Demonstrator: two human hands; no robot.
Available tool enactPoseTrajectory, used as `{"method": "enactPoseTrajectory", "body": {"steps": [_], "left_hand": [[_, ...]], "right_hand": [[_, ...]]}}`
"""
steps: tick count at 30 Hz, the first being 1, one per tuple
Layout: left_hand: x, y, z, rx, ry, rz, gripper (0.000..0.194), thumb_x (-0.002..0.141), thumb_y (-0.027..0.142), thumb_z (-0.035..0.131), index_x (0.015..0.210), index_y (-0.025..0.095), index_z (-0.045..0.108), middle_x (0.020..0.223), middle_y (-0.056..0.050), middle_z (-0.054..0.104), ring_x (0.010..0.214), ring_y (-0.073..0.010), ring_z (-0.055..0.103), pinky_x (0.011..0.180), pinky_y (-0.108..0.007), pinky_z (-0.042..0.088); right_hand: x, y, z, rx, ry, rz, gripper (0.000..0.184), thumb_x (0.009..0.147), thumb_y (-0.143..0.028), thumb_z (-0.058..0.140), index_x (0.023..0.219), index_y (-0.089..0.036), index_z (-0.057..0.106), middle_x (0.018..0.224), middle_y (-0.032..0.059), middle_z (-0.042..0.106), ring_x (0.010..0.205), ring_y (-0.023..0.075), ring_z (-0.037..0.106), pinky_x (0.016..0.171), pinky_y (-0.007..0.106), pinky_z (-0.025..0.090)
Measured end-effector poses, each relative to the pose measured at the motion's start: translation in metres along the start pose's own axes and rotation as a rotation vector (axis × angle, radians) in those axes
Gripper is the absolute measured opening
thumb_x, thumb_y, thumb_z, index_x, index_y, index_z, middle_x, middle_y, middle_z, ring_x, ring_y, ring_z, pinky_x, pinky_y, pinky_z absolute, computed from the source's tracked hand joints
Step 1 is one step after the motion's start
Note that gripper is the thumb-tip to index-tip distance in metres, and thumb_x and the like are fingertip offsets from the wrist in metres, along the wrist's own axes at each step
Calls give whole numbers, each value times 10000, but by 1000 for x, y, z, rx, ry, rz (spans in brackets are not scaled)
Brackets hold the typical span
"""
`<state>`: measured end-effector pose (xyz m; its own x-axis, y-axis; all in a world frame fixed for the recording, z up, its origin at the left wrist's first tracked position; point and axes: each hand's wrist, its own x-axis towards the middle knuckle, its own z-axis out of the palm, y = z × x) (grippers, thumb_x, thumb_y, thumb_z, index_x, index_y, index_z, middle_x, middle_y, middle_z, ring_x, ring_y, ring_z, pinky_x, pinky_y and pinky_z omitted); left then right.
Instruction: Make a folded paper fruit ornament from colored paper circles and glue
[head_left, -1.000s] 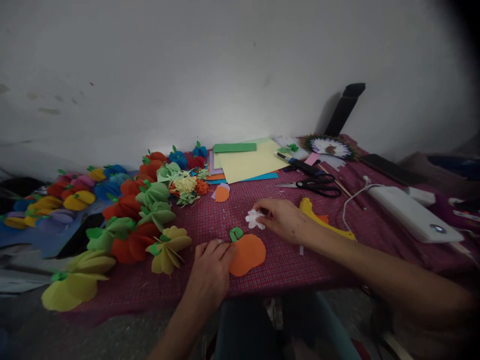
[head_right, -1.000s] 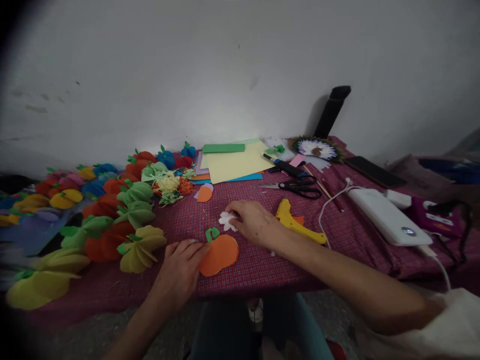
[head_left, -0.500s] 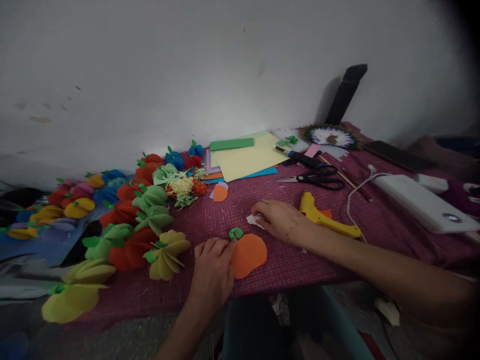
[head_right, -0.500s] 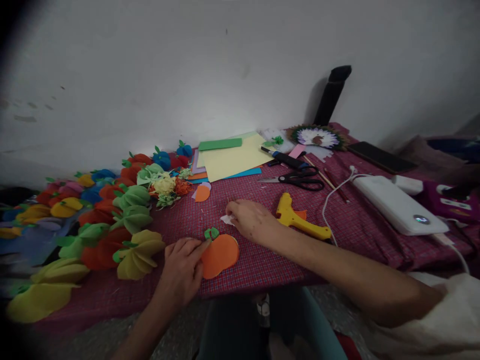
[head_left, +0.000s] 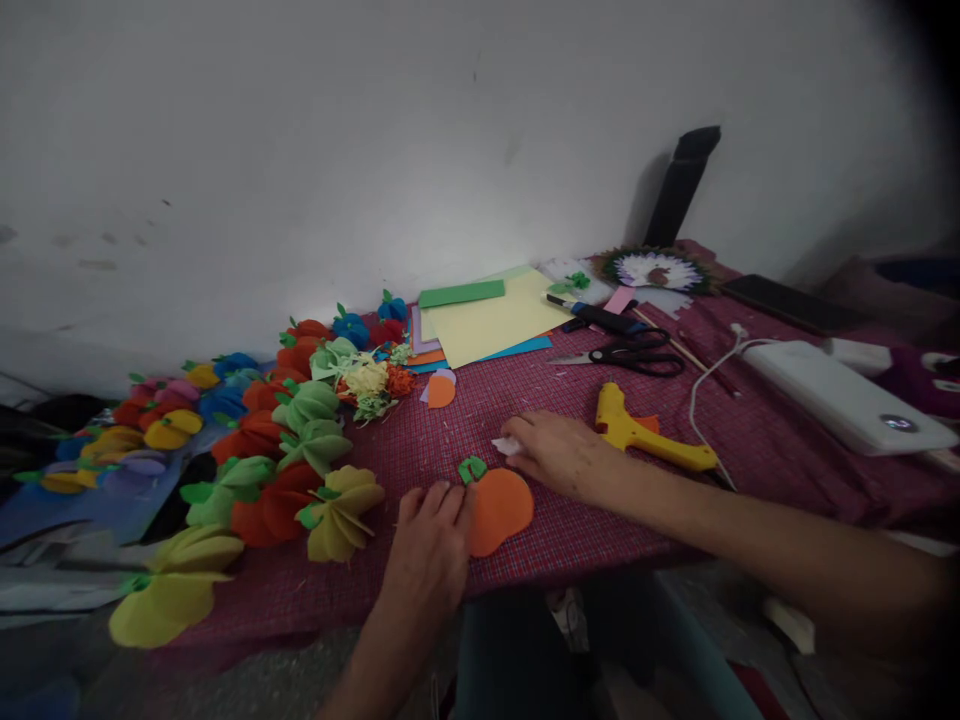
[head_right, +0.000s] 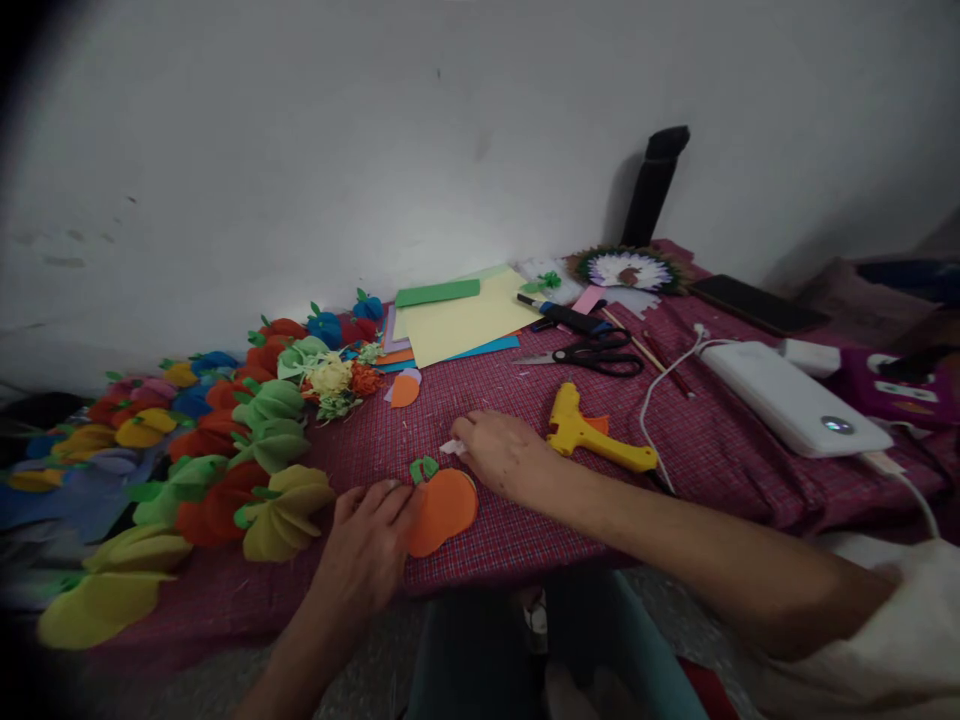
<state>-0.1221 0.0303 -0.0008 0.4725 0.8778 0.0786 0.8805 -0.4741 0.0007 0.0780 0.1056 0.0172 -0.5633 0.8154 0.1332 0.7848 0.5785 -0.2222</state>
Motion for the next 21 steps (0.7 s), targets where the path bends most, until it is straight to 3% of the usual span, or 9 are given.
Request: {"method": "enactPoseTrajectory", "body": {"steps": [3, 7, 10, 13, 17, 19, 21], "left_hand": [[-1, -5, 1, -40, -1, -1, 479, 773, 97, 446, 1244, 187, 472, 1130, -79, 596, 1022, -227, 479, 858, -412, 297], [-2, -11, 3, -89, -21, -23, 481, 749, 66, 431, 1208, 182, 516, 1119, -85, 609, 1028, -230, 494, 856, -419, 315], [-3, -18, 6, -174, -21, -29, 515, 731, 59, 433, 1217, 210, 518, 1147, -72, 601, 1042, -234, 491, 869, -434, 325], [-7, -31, 8, -372, 11, -49, 584, 702, 19, 396, 1225, 252, 513, 1180, -35, 585, 1090, -201, 474, 921, -411, 338], [-13, -45, 1, -652, 130, -238, 513, 742, 56, 338, 1182, 211, 552, 1151, -36, 601, 1052, -161, 521, 928, -355, 394], [-15, -43, -6, -625, 230, -322, 479, 734, 86, 357, 1141, 201, 582, 1081, -40, 628, 980, -171, 554, 879, -359, 430], [-16, -35, -12, -526, 301, -305, 469, 700, 84, 378, 1080, 216, 620, 1014, -36, 645, 938, -183, 562, 843, -372, 443]], "right_hand": [[-6, -7, 4, -46, 53, -19, 317, 829, -311, 550, 1123, -193, 532, 1073, 111, 594, 942, 259, 544, 774, 366, 416], [-16, -16, 13, -136, 128, -159, 287, 861, -216, 486, 1140, -255, 544, 1380, 109, 380, 1191, 315, 384, 909, 489, 331], [-19, -18, 19, -150, 93, -303, 272, 875, -198, 453, 1112, -251, 576, 1385, 94, 386, 1239, 317, 334, 960, 527, 272], [-19, -17, 21, -148, 64, -334, 270, 868, -191, 461, 1100, -226, 594, 1345, 100, 440, 1224, 326, 356, 953, 535, 284], [-18, -16, 20, -111, 71, -326, 261, 859, -171, 472, 1069, -221, 618, 1321, 98, 468, 1212, 309, 379, 952, 531, 294], [-18, -16, 20, -97, 74, -326, 265, 863, -172, 468, 1078, -219, 617, 1316, 106, 472, 1211, 302, 383, 947, 526, 301], [-18, -17, 20, -95, 78, -329, 268, 873, -180, 458, 1089, -211, 613, 1307, 121, 478, 1209, 300, 385, 941, 517, 311]]}}
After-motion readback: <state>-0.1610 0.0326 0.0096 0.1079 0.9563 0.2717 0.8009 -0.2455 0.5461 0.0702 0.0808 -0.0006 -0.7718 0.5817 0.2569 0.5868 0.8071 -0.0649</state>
